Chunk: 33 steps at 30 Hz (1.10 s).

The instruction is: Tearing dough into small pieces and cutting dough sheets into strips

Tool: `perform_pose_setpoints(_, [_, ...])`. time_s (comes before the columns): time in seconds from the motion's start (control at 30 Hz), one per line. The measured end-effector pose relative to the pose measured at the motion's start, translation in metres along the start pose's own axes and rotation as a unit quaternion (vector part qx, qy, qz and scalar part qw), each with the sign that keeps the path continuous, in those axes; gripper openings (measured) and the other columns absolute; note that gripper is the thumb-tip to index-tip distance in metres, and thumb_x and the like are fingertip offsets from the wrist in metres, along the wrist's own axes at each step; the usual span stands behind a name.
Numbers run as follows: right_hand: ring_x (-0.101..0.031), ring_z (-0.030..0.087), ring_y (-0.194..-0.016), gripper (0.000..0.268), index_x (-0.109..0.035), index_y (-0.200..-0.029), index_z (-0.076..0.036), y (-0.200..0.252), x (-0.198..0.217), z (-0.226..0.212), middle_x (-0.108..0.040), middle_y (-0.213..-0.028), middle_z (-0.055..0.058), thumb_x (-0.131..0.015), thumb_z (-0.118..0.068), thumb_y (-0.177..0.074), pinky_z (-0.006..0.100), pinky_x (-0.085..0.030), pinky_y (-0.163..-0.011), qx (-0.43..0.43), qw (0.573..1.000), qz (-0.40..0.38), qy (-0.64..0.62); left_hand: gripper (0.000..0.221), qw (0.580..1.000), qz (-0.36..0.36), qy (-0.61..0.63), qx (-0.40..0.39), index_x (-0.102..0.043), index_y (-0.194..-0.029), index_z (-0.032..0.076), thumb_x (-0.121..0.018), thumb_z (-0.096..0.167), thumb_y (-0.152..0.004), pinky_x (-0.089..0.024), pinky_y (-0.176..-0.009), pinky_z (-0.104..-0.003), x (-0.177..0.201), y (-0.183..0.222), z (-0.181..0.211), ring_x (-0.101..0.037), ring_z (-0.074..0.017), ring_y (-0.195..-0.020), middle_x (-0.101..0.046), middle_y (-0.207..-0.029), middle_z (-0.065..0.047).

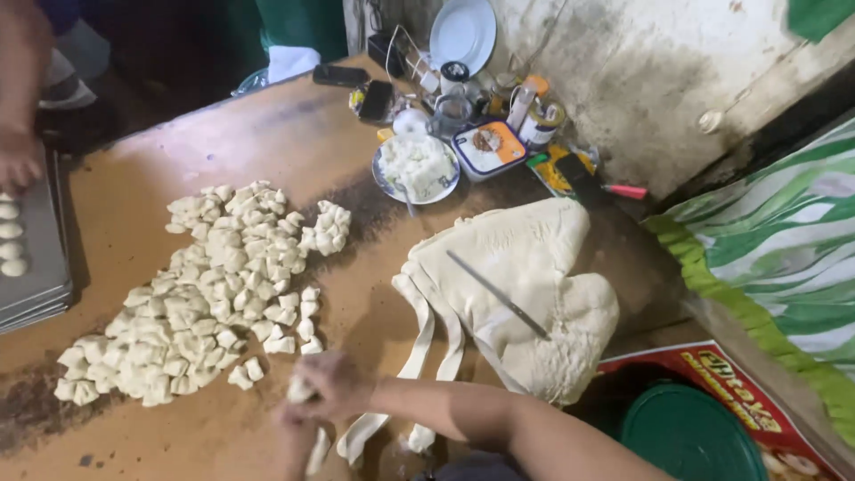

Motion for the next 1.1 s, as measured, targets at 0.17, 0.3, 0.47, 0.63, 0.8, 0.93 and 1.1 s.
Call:
perform_pose_setpoints(0.17, [-0.063, 0.022, -0.075, 0.023, -0.064, -0.094, -0.014, 0.017, 0.012, 0.1, -0.067, -0.087, 0.006, -0.055, -0.036, -0.094, 0.035, -0.051, -0.061, -0.375, 0.884, -0.231, 0.156, 0.023, 0.953, -0.097, -0.253, -0.136, -0.081, -0.108, 0.026, -0.071, 0.022, -0.087, -0.06, -0.077, -0.025, -0.054, 0.044, 0.179, -0.081, -0.012, -0.089, -0.082, -0.11, 0.002])
perform_pose_setpoints(0.3, [-0.018, 0.061, -0.14, 0.111, -0.028, -0.158, -0.012, 0.023, -0.001, 0.074, -0.028, -0.153, 0.028, -0.07, -0.062, -0.068, 0.082, -0.005, -0.107, -0.327, 0.909, -0.237, 0.107, 0.037, 0.978, 0.022, -0.194, -0.076, -0.066, -0.117, 0.017, -0.08, 0.025, -0.083, -0.038, -0.054, -0.018, 0.003, 0.022, 0.131, -0.047, -0.0028, -0.058, -0.055, -0.076, 0.007])
perform_pose_setpoints(0.47, [-0.065, 0.037, -0.088, 0.018, -0.057, -0.104, -0.005, 0.015, -0.016, -0.011, -0.065, -0.101, 0.014, -0.041, -0.013, -0.108, 0.051, -0.053, -0.076, 0.228, 0.972, 0.007, 0.057, 0.074, 0.933, -0.05, -0.217, -0.282, -0.031, -0.156, -0.004, -0.051, 0.035, -0.097, -0.047, -0.112, -0.045, -0.009, 0.009, 0.201, -0.053, -0.0377, -0.136, -0.029, -0.162, -0.029])
perform_pose_setpoints(0.63, [-0.057, 0.022, -0.071, 0.028, -0.058, -0.096, -0.008, 0.018, 0.005, -0.008, -0.06, -0.084, 0.007, -0.063, -0.035, -0.098, 0.039, -0.049, -0.063, 0.016, 0.999, 0.031, -0.011, 0.027, 0.931, 0.011, -0.348, 0.109, -0.076, -0.102, 0.013, -0.063, 0.027, -0.083, -0.053, -0.076, -0.046, 0.0, 0.036, 0.066, -0.069, -0.0322, -0.085, -0.075, -0.086, -0.017])
perform_pose_setpoints(0.8, [-0.049, 0.013, -0.047, 0.026, -0.054, -0.083, -0.009, 0.037, -0.002, 0.021, -0.053, -0.064, -0.001, -0.058, -0.026, -0.102, 0.024, -0.046, -0.037, -0.06, 0.992, -0.072, 0.086, 0.028, 0.934, -0.041, -0.356, 0.018, -0.06, -0.078, 0.012, -0.071, 0.037, -0.087, -0.043, -0.06, -0.049, -0.034, 0.057, 0.101, -0.062, -0.0361, -0.055, -0.067, -0.062, -0.017])
perform_pose_setpoints(0.93, [-0.048, 0.018, -0.072, 0.035, -0.051, -0.107, -0.011, 0.029, 0.014, -0.018, -0.054, -0.088, 0.005, -0.068, -0.038, -0.092, 0.034, -0.049, -0.064, -0.086, 0.993, -0.059, -0.062, 0.021, 0.976, -0.009, -0.203, 0.08, -0.073, -0.102, 0.01, -0.061, 0.025, -0.092, -0.045, -0.064, -0.037, -0.005, 0.059, 0.078, -0.06, -0.0196, -0.071, -0.069, -0.076, -0.007])
perform_pose_setpoints(1.1, [-0.051, 0.015, -0.047, 0.031, -0.052, -0.079, -0.008, 0.042, 0.017, -0.007, -0.05, -0.063, -0.001, -0.057, -0.027, -0.103, 0.027, -0.041, -0.034, 0.043, 0.992, 0.077, 0.095, 0.009, 0.958, -0.015, -0.286, 0.032, -0.073, -0.084, 0.014, -0.066, 0.015, -0.079, -0.05, -0.063, -0.045, -0.036, 0.066, 0.107, -0.067, -0.0278, -0.062, -0.072, -0.069, -0.014])
Point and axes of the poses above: each hand's wrist, its own y-axis away from the middle knuckle, its own x-axis out of the back of the hand, z = x × y, the point moved 9 cm from there along -y, towards the middle knuckle
